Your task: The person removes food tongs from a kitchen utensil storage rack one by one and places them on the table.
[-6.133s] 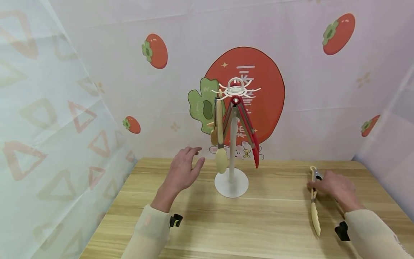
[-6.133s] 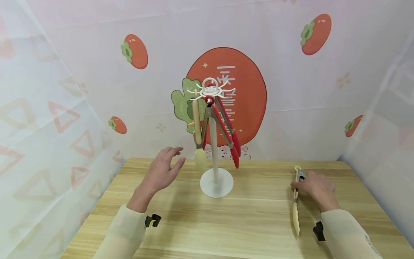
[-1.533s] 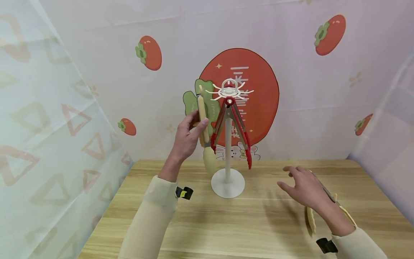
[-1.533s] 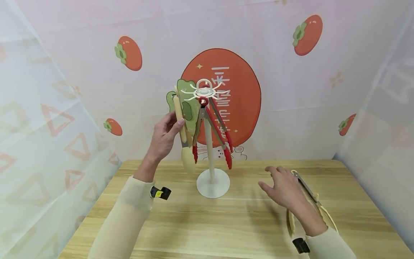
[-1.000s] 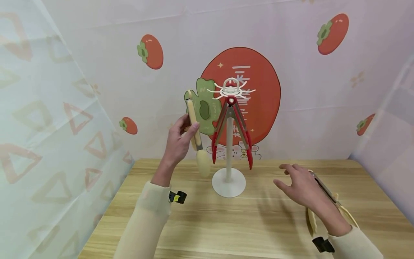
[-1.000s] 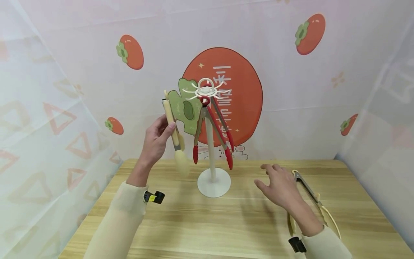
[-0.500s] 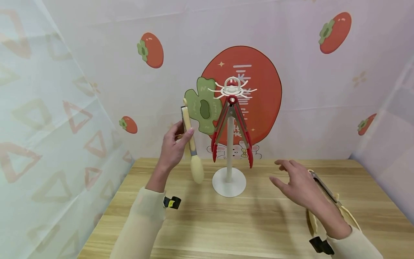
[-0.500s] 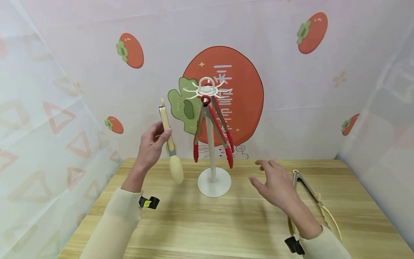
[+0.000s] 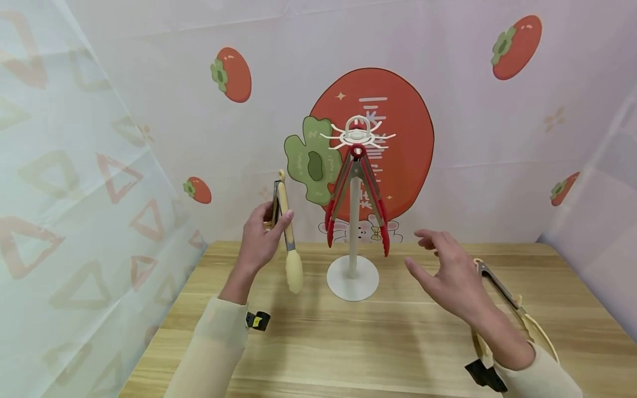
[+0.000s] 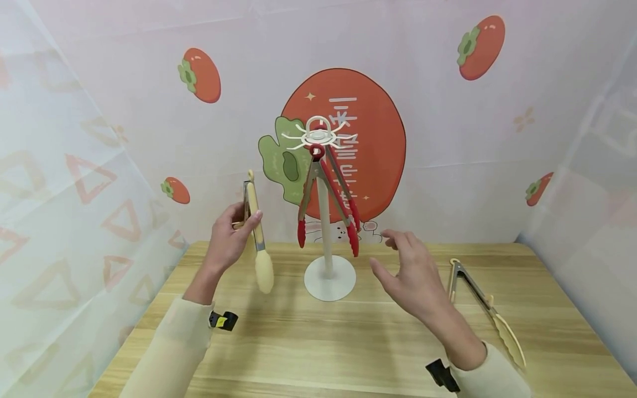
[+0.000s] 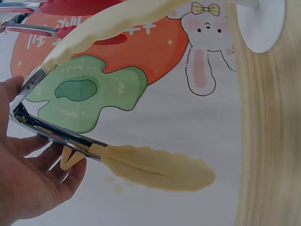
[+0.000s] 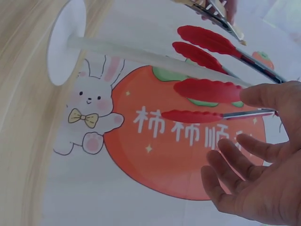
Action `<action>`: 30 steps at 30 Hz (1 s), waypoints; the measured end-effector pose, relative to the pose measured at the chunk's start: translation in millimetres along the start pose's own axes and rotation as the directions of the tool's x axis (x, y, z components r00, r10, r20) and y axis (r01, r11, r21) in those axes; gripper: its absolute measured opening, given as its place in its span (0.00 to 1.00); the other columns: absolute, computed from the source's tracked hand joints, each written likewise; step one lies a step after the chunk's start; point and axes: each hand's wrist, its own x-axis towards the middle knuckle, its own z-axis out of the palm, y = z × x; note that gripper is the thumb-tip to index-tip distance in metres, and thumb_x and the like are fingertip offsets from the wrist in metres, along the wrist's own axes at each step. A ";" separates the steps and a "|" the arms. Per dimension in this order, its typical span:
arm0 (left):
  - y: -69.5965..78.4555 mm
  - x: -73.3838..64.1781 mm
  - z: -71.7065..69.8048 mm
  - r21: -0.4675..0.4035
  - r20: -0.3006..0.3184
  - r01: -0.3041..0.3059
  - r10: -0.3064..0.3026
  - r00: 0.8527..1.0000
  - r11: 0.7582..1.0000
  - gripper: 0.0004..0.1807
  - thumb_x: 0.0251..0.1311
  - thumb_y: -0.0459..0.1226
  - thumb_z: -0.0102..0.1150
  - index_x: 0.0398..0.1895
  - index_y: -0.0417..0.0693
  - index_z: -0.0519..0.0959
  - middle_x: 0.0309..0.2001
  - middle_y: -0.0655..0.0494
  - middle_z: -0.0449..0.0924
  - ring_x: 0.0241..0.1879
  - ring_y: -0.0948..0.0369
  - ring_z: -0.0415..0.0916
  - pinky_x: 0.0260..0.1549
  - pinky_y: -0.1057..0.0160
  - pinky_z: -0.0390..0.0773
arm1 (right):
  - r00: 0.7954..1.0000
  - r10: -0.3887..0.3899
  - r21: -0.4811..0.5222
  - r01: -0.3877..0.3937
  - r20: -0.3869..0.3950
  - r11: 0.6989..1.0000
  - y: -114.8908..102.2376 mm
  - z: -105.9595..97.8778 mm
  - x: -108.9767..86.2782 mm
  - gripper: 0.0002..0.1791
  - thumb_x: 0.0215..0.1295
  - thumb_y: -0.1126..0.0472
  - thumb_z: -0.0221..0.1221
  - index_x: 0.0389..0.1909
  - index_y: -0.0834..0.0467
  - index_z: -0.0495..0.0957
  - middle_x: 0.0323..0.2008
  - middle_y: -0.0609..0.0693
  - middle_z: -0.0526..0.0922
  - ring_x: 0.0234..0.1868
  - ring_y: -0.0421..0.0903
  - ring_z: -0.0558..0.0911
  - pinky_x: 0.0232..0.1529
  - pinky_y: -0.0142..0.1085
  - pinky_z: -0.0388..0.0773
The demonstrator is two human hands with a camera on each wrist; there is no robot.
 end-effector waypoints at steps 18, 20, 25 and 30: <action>-18.8 -18.4 -7.1 0.202 0.011 0.094 -0.099 0.995 0.975 0.42 0.67 0.63 0.56 0.66 0.35 0.71 0.55 0.39 0.76 0.53 0.45 0.75 0.52 0.44 0.75 | 0.997 -0.005 0.091 0.012 -0.073 0.996 -22.4 3.9 12.9 0.31 0.57 0.63 0.73 0.61 0.63 0.75 0.49 0.59 0.78 0.50 0.56 0.77 0.45 0.52 0.74; -21.9 -20.9 -8.4 0.235 0.012 0.100 -0.106 0.994 0.967 0.42 0.67 0.63 0.56 0.65 0.34 0.71 0.54 0.38 0.76 0.51 0.44 0.75 0.50 0.44 0.75 | 0.998 0.002 0.099 0.005 -0.069 0.995 -24.5 4.9 14.5 0.31 0.57 0.63 0.73 0.61 0.64 0.74 0.49 0.59 0.78 0.50 0.56 0.77 0.45 0.51 0.74; -31.8 -27.3 -11.1 0.307 0.016 0.135 -0.147 0.989 0.942 0.41 0.67 0.62 0.55 0.64 0.33 0.72 0.50 0.38 0.77 0.47 0.44 0.76 0.47 0.45 0.75 | 0.998 0.030 0.098 -0.024 -0.062 0.995 -27.7 8.5 17.0 0.32 0.57 0.63 0.73 0.62 0.65 0.73 0.49 0.61 0.76 0.51 0.57 0.76 0.46 0.52 0.75; -41.6 -34.1 -15.0 0.377 0.015 0.189 -0.210 0.978 0.907 0.41 0.68 0.63 0.54 0.64 0.33 0.72 0.50 0.37 0.78 0.47 0.43 0.77 0.44 0.43 0.76 | 0.997 0.034 0.094 -0.028 -0.069 0.995 -28.5 12.8 19.3 0.34 0.57 0.62 0.73 0.62 0.66 0.72 0.49 0.61 0.74 0.51 0.57 0.75 0.45 0.52 0.75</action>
